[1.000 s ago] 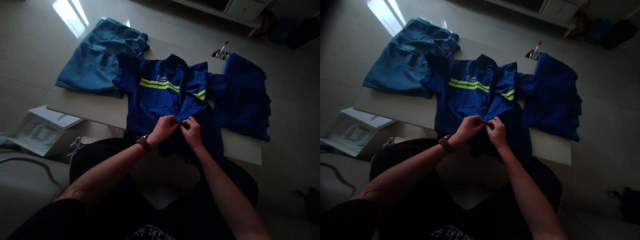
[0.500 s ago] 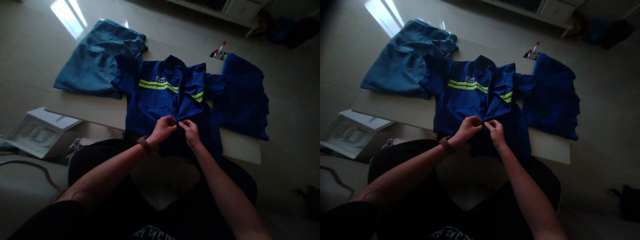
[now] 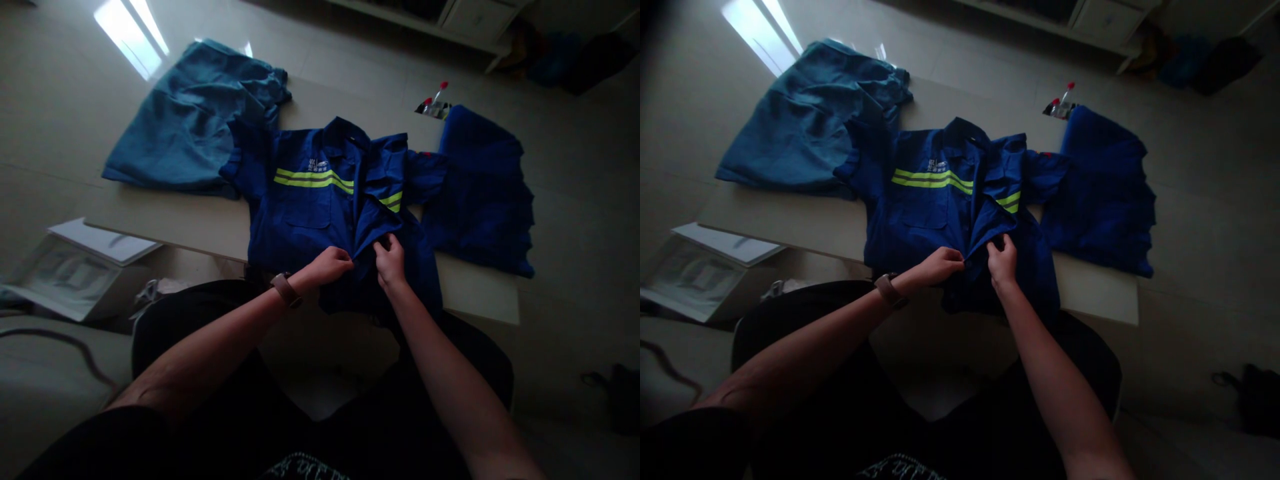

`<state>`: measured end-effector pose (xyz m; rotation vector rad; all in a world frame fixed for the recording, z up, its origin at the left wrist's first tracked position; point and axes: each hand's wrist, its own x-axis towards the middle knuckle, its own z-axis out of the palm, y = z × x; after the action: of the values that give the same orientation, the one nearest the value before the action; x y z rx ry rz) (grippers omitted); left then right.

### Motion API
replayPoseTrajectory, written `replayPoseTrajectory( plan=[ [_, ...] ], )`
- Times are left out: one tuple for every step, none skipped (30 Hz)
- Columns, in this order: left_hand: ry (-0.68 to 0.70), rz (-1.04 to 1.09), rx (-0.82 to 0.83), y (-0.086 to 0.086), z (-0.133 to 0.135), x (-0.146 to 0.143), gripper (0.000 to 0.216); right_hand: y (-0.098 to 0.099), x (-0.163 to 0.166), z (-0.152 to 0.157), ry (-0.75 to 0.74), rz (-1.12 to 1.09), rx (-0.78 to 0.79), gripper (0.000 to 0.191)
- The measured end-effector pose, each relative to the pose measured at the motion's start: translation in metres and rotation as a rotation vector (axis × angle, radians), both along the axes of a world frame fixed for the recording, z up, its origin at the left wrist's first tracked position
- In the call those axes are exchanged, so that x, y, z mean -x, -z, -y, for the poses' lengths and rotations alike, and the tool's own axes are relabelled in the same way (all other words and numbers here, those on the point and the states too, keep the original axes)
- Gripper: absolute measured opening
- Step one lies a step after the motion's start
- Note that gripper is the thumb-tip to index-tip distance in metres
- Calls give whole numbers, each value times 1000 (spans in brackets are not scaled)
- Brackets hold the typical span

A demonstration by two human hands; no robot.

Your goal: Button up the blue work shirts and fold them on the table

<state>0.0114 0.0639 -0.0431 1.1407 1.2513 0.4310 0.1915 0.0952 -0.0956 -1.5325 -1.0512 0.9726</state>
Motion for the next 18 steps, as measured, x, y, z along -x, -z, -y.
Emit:
replayPoseTrajectory(
  plan=[
    [48,-22,8,1,1,1,13,0,0,0,22,-2,1,27],
    [99,-49,17,1,2,3,13,0,-1,0,40,-4,2,26],
    [155,-83,24,0,3,5,14,-1,0,0,48,-7,4,26],
    [214,-125,20,-2,3,8,15,-2,0,1,45,-12,5,25],
    [269,-174,5,-5,2,11,16,-4,1,2,34,-19,6,25],
    [313,-224,-19,-9,1,14,16,-5,1,3,20,-26,7,26],
    [338,-266,-51,-13,-2,18,14,-7,2,5,7,-36,10,26],
    [337,-293,-94,-17,-5,22,11,-8,3,6,-9,-44,13,27],
    [307,-304,-151,-20,-9,26,8,-9,3,7,-24,-47,18,27],
    [251,-306,-224,-21,-13,28,10,-10,3,8,-36,-44,23,26],
    [184,-310,-311,-21,-16,29,15,-11,3,9,-49,-34,30,26],
    [122,-324,-406,-20,-19,29,20,-11,3,10,-63,-16,37,25],
    [75,-352,-492,-16,-20,28,26,-12,3,11,-77,9,46,24],
    [52,-392,-555,-11,-21,26,29,-14,2,11,-93,36,54,23],
    [56,-441,-589,-5,-20,23,30,-16,2,12,-108,62,58,22],
    [80,-492,-602,1,-19,20,29,-18,3,13,-129,86,57,20],
    [111,-539,-605,7,-17,17,28,-21,3,13,-151,110,48,18],
    [141,-579,-609,13,-15,14,27,-24,3,14,-171,137,34,16]
  ],
)
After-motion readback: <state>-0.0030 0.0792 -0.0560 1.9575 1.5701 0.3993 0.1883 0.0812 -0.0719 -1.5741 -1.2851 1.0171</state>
